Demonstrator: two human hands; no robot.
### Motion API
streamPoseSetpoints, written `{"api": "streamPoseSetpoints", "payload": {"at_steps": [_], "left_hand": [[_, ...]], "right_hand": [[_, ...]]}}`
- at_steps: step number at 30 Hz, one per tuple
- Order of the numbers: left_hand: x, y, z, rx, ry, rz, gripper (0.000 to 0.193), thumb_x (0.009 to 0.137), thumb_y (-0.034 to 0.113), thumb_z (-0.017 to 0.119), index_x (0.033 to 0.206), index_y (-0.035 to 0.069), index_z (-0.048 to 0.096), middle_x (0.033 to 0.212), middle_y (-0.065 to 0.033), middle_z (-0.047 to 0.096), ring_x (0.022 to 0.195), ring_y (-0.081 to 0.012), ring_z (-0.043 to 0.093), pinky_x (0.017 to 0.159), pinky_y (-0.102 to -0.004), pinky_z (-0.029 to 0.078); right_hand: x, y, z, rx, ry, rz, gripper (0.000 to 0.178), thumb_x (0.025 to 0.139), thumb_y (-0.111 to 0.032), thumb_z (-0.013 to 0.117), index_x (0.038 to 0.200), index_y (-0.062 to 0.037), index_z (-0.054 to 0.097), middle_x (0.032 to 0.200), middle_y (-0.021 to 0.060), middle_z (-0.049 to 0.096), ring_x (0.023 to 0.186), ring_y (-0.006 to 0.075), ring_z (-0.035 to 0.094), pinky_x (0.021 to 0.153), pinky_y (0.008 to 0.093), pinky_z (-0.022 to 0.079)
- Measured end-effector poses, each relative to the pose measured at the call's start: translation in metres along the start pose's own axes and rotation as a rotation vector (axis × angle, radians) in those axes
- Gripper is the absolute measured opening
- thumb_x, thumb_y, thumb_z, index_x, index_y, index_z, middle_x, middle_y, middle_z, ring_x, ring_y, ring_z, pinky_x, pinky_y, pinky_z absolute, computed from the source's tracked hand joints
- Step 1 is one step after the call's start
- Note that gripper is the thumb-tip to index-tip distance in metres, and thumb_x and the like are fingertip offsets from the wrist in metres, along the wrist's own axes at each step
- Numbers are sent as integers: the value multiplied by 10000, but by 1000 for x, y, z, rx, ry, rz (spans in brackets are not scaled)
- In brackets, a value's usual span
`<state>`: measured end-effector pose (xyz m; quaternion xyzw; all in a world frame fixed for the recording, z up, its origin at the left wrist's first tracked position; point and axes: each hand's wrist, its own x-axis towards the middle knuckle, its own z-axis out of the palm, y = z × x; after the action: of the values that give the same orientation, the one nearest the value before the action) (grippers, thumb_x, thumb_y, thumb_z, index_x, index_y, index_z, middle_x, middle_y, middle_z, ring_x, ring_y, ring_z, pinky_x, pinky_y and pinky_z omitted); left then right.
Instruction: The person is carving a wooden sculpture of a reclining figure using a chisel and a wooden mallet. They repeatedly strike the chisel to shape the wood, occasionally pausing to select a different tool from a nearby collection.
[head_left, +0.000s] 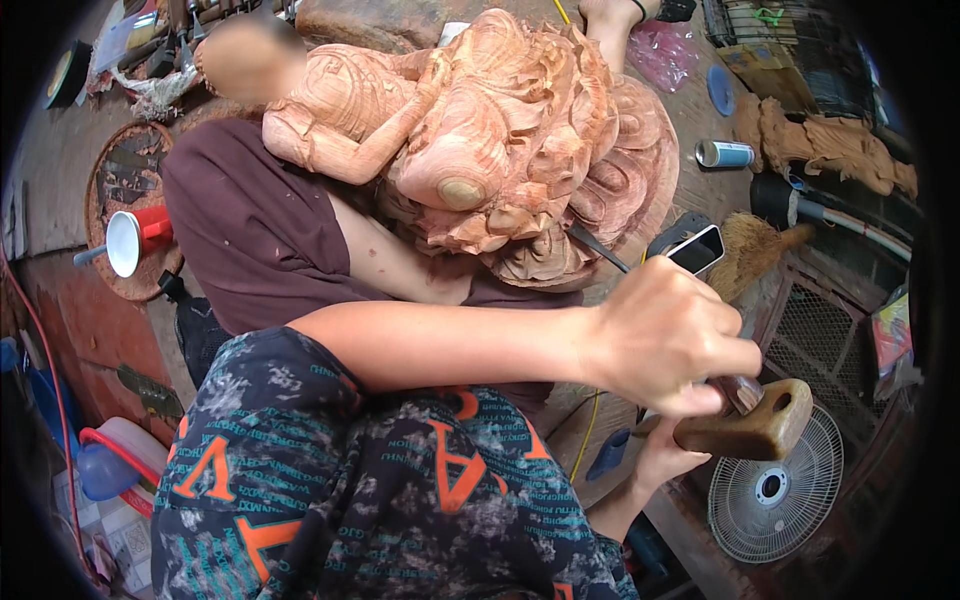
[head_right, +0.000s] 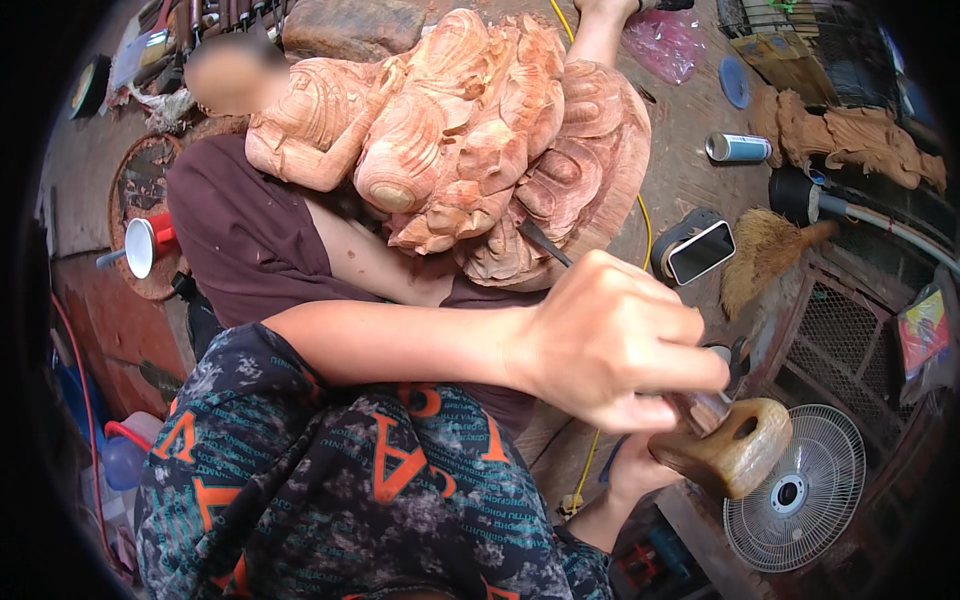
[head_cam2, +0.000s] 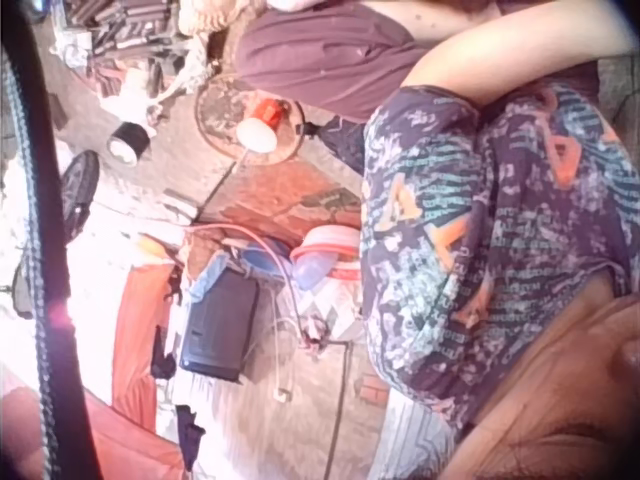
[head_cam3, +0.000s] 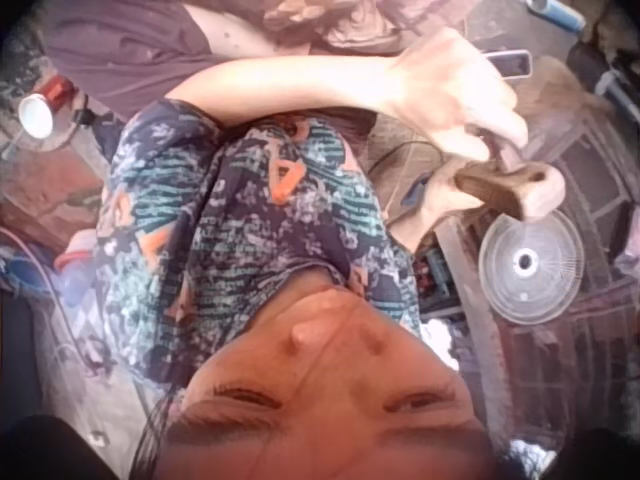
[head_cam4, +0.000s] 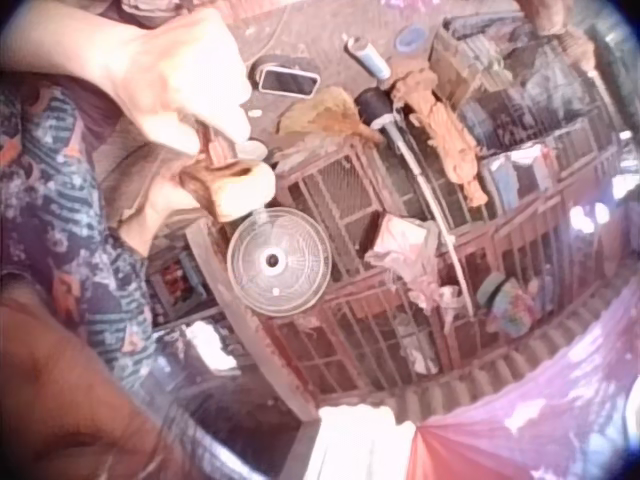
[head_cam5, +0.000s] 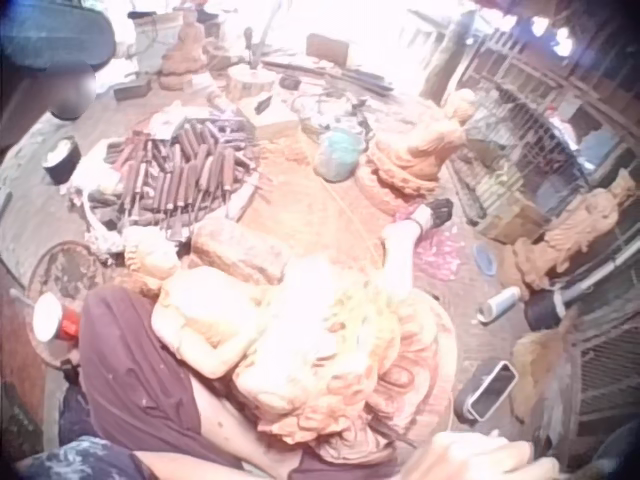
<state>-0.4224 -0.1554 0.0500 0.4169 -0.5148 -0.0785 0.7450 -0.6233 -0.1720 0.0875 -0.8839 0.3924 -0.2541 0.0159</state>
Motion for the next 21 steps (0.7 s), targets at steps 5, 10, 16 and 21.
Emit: {"api": "streamPoseSetpoints", "payload": {"at_steps": [5, 10, 16, 21], "left_hand": [[-4, -1, -1, -3, -30, 25, 264, 588, 285, 648, 816, 161, 600, 589, -8, 432, 492, -212, 513, 420, -336, 405], [-5, -1, -6, -8, -49, 34, 277, 587, 312, 654, 813, 161, 600, 583, -7, 428, 487, -209, 509, 415, -342, 400], [-9, -3, -8, 25, -96, 28, 250, 548, 311, 676, 732, 165, 590, 571, -8, 504, 538, -211, 575, 397, -366, 387], [-10, -3, -13, 7, -120, 37, 256, 560, 310, 681, 753, 164, 598, 577, -2, 485, 523, -208, 555, 405, -354, 389]], "right_hand": [[-13, 4, -4, 364, 43, 183, 456, 826, 9, 596, 1249, 56, 433, 1239, 153, 507, 1107, 226, 524, 941, 365, 409], [-20, 6, -2, 312, 43, 206, 552, 826, -53, 620, 1301, 35, 354, 1212, 160, 501, 1079, 223, 529, 932, 376, 420], [-21, 7, -7, -77, -42, 23, 468, 812, -60, 606, 1212, 27, 378, 1117, 140, 504, 967, 216, 544, 888, 374, 448], [-16, -13, 9, 14, 12, 40, 430, 776, -8, 558, 1172, 37, 396, 1074, 138, 463, 926, 245, 521, 853, 381, 443]]}}
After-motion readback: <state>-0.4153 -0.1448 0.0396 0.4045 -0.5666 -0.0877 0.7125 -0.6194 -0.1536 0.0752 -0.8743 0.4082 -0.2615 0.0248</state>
